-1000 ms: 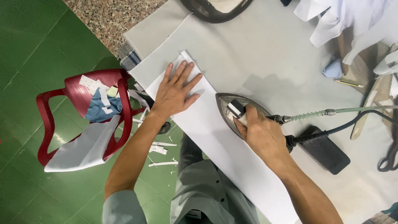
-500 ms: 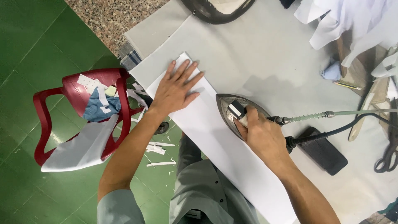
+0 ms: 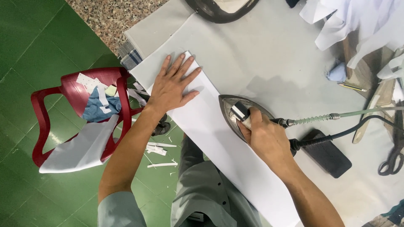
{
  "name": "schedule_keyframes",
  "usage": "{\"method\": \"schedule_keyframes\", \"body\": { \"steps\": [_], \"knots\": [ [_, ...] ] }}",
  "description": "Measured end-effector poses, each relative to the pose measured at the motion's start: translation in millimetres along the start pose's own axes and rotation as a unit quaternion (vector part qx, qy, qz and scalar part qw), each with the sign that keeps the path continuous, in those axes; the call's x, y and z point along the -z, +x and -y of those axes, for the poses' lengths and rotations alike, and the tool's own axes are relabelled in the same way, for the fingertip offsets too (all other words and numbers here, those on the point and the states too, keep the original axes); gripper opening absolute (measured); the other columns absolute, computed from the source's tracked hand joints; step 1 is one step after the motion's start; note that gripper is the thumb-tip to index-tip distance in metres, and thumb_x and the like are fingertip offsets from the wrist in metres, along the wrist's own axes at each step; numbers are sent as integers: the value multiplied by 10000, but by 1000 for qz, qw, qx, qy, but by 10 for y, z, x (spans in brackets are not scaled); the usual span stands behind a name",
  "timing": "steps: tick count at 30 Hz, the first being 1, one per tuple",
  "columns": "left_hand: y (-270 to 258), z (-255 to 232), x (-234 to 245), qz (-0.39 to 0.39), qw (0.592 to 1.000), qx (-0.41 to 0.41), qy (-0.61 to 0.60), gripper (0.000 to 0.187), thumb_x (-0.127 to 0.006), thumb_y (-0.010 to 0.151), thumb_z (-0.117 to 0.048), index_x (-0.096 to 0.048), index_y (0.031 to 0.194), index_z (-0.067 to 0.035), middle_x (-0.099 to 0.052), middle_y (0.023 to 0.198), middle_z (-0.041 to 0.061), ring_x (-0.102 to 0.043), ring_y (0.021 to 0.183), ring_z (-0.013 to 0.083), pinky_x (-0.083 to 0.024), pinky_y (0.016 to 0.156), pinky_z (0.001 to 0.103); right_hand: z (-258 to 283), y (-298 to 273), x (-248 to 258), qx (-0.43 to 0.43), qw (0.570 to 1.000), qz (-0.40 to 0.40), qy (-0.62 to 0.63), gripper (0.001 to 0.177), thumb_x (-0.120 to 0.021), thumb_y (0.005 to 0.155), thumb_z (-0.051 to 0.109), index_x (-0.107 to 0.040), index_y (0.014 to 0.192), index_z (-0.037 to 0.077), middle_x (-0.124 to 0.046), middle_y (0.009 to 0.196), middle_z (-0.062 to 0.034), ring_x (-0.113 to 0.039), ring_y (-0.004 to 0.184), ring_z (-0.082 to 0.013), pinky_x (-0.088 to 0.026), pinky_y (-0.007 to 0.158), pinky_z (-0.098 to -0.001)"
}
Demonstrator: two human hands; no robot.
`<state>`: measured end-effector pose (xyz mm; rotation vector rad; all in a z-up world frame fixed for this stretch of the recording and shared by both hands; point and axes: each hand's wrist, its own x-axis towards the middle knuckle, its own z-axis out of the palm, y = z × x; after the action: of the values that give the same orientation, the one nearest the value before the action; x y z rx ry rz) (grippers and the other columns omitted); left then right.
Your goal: The person irons a long white fabric strip on a worktable using a steam iron and a black pressing block. They repeatedly smooth the fabric, reposition the block, and use a wooden ruler to press the edge while ironing.
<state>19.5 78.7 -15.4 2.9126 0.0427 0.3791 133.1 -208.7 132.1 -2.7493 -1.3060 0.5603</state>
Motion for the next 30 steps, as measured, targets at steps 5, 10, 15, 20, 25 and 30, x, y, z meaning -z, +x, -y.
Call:
{"method": "schedule_keyframes", "body": {
  "steps": [5,10,15,20,25,30],
  "knots": [
    [-4,-11,-17,-4,1000,8,-7,609,-543,994,-595,-543,1522,-294,-429,1620,93,-343,1506,316,-117,1240,562,-15,-10,-42,5,1000,-7,-2,390,-610,988,372,-579,1177,32,-693,711,-139,-740,591,-337,-593,527,-438],
    [1,-14,-17,-16,1000,11,-1,601,-566,981,-591,-556,1507,-298,-438,1613,85,-350,1503,309,-142,1235,566,34,36,1,4,1000,-7,4,387,-618,983,370,-593,1162,27,-699,716,-145,-741,592,-345,-589,521,-445],
    [2,-17,-32,-22,1000,17,-5,591,-557,977,-599,-574,1491,-306,-453,1603,77,-354,1502,299,-144,1239,553,106,186,22,14,1000,-17,1,386,-599,1001,381,-590,1163,31,-686,697,-134,-735,576,-327,-590,522,-421],
    [-5,-4,-45,-24,1000,18,0,588,-551,977,-605,-570,1490,-320,-452,1603,75,-361,1498,297,-150,1238,553,145,340,-9,25,999,-22,-11,392,-591,1003,397,-584,1166,41,-673,684,-118,-733,572,-310,-594,522,-410],
    [2,-7,-27,-32,999,18,-1,588,-555,977,-605,-568,1493,-323,-455,1597,102,-371,1492,315,-148,1235,555,157,377,5,26,1000,-17,-4,382,-588,1011,390,-591,1161,39,-677,689,-121,-736,575,-312,-594,523,-410],
    [-17,-21,-27,-25,999,27,5,627,-550,973,-618,-527,1525,-322,-434,1610,92,-355,1499,307,-136,1238,549,188,373,45,18,1000,-5,2,402,-577,1011,393,-578,1187,31,-691,738,-155,-744,608,-344,-604,555,-445]
  ]
}}
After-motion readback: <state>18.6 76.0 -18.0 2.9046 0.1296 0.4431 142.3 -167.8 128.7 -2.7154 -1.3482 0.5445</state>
